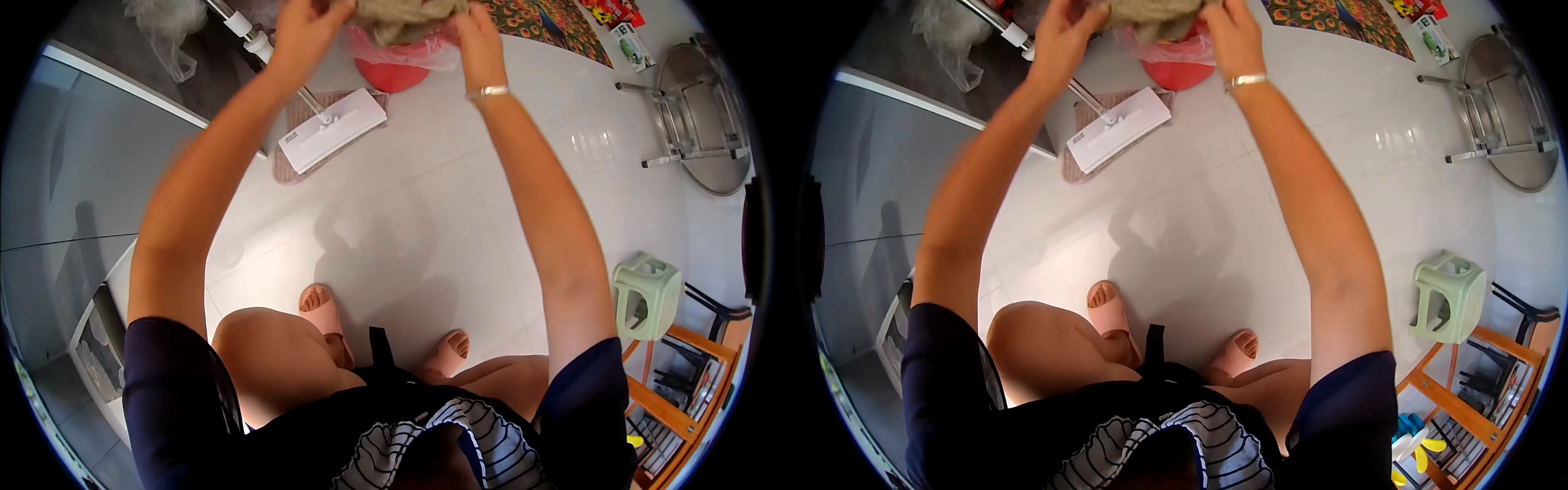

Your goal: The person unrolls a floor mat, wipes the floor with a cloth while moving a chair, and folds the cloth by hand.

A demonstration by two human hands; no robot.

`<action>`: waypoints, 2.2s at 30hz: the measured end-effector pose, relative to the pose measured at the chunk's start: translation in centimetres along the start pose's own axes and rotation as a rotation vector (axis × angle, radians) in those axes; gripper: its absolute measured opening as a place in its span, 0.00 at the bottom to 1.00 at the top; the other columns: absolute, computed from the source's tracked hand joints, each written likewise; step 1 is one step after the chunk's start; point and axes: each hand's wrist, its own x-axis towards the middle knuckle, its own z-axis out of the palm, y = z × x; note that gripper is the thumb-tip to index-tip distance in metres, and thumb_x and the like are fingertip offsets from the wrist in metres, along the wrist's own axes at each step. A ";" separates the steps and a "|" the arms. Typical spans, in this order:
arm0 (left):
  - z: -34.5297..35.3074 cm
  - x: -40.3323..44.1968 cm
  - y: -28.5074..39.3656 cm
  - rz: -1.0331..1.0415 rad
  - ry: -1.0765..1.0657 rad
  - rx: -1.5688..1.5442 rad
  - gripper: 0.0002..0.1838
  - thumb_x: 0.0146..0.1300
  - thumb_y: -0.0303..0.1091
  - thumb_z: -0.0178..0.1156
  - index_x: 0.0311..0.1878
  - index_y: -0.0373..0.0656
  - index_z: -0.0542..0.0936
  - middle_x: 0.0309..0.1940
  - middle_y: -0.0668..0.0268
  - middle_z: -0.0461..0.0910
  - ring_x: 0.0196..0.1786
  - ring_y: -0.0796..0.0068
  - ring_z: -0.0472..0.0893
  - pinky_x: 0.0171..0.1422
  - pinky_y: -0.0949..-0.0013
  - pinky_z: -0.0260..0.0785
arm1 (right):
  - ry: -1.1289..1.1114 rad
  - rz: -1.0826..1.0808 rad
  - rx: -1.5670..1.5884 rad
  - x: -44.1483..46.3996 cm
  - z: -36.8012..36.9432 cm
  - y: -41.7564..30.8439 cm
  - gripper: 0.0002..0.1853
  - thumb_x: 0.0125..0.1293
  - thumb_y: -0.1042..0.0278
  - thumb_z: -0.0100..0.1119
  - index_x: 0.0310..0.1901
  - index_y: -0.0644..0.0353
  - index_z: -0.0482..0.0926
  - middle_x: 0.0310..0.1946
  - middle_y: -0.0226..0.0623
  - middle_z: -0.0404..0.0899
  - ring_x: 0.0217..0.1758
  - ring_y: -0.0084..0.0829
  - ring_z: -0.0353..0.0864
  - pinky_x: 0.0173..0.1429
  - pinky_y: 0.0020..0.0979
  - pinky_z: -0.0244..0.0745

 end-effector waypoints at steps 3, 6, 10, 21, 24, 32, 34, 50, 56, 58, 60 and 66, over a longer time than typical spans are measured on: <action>0.2 -4.8 0.8 -0.165 0.021 0.035 0.08 0.64 0.25 0.58 0.44 0.39 0.71 0.40 0.68 0.73 0.39 0.80 0.75 0.45 0.74 0.70 | -0.005 0.078 0.121 -5.6 0.8 2.8 0.11 0.65 0.68 0.51 0.47 0.61 0.75 0.38 0.27 0.75 0.43 0.19 0.72 0.45 0.25 0.72; 0.1 -13.3 -4.2 -0.355 0.044 -0.021 0.09 0.63 0.23 0.60 0.44 0.42 0.71 0.37 0.72 0.73 0.40 0.82 0.74 0.46 0.76 0.70 | 0.081 0.327 0.173 -12.3 1.8 6.8 0.08 0.68 0.67 0.51 0.45 0.58 0.73 0.38 0.27 0.74 0.40 0.19 0.72 0.43 0.27 0.78; 1.4 -22.7 -7.5 -0.863 0.215 -0.122 0.08 0.64 0.26 0.60 0.41 0.45 0.71 0.40 0.69 0.73 0.42 0.78 0.77 0.48 0.69 0.77 | 0.122 0.511 0.023 -18.6 2.0 14.0 0.06 0.67 0.68 0.52 0.42 0.59 0.71 0.38 0.30 0.76 0.38 0.19 0.75 0.36 0.25 0.78; -0.3 -29.7 -11.2 -1.205 0.140 0.161 0.17 0.58 0.28 0.60 0.50 0.35 0.70 0.37 0.62 0.75 0.34 0.74 0.76 0.38 0.71 0.72 | -0.510 0.133 -1.152 -22.4 10.3 22.1 0.37 0.64 0.50 0.59 0.70 0.57 0.60 0.73 0.47 0.54 0.76 0.47 0.50 0.74 0.45 0.52; -1.7 -31.6 -11.5 -1.201 0.165 0.173 0.16 0.58 0.27 0.59 0.48 0.35 0.70 0.31 0.64 0.75 0.27 0.76 0.75 0.31 0.71 0.70 | -0.496 0.007 -1.165 -23.1 10.1 22.0 0.32 0.63 0.54 0.60 0.67 0.54 0.66 0.71 0.42 0.58 0.75 0.41 0.53 0.73 0.43 0.54; -3.5 -28.1 -5.9 -1.154 -0.204 0.134 0.11 0.65 0.27 0.56 0.50 0.41 0.72 0.38 0.66 0.75 0.37 0.76 0.78 0.39 0.72 0.74 | -0.787 0.057 -1.053 -23.1 9.4 21.6 0.09 0.62 0.69 0.55 0.45 0.55 0.76 0.57 0.38 0.72 0.61 0.39 0.71 0.56 0.41 0.73; -4.4 -25.2 -2.6 -1.078 -0.314 0.044 0.11 0.66 0.26 0.55 0.51 0.41 0.74 0.41 0.67 0.75 0.39 0.76 0.78 0.43 0.72 0.74 | -0.757 0.128 -1.061 -22.9 9.5 21.8 0.08 0.63 0.70 0.52 0.44 0.56 0.76 0.53 0.40 0.75 0.58 0.43 0.74 0.54 0.43 0.74; 8.0 -16.1 23.8 -0.577 -0.824 0.318 0.15 0.63 0.30 0.62 0.52 0.39 0.76 0.45 0.56 0.77 0.40 0.64 0.80 0.40 0.66 0.75 | -0.145 -0.149 0.145 9.9 -0.2 5.4 0.28 0.62 0.71 0.64 0.63 0.53 0.66 0.51 0.32 0.77 0.55 0.25 0.76 0.53 0.23 0.75; 10.0 -18.6 21.9 -0.412 -0.908 0.514 0.17 0.58 0.33 0.64 0.50 0.40 0.76 0.43 0.58 0.79 0.45 0.58 0.80 0.48 0.60 0.73 | 0.238 0.390 0.865 3.0 -4.6 1.5 0.18 0.68 0.59 0.54 0.55 0.58 0.76 0.49 0.37 0.80 0.50 0.34 0.81 0.49 0.35 0.79; 10.9 -19.4 22.2 -0.441 -0.980 0.474 0.16 0.59 0.34 0.64 0.49 0.41 0.76 0.42 0.59 0.78 0.44 0.58 0.80 0.47 0.60 0.73 | 0.299 0.460 0.940 1.5 -6.3 0.5 0.18 0.68 0.58 0.52 0.54 0.57 0.76 0.48 0.38 0.80 0.50 0.36 0.81 0.48 0.37 0.80; 11.5 -19.5 22.8 -0.445 -1.005 0.395 0.16 0.59 0.35 0.64 0.49 0.41 0.76 0.41 0.59 0.78 0.43 0.58 0.80 0.46 0.59 0.74 | 0.382 0.561 0.988 -0.4 -7.8 0.0 0.20 0.68 0.51 0.50 0.52 0.56 0.76 0.46 0.38 0.80 0.46 0.36 0.81 0.42 0.37 0.80; 13.1 -23.2 24.0 -0.576 -1.129 0.435 0.12 0.60 0.38 0.61 0.43 0.41 0.77 0.35 0.59 0.79 0.40 0.59 0.80 0.44 0.58 0.74 | 0.458 0.778 1.111 -14.8 -9.3 -6.2 0.18 0.69 0.50 0.47 0.48 0.54 0.77 0.42 0.32 0.80 0.45 0.32 0.80 0.46 0.34 0.77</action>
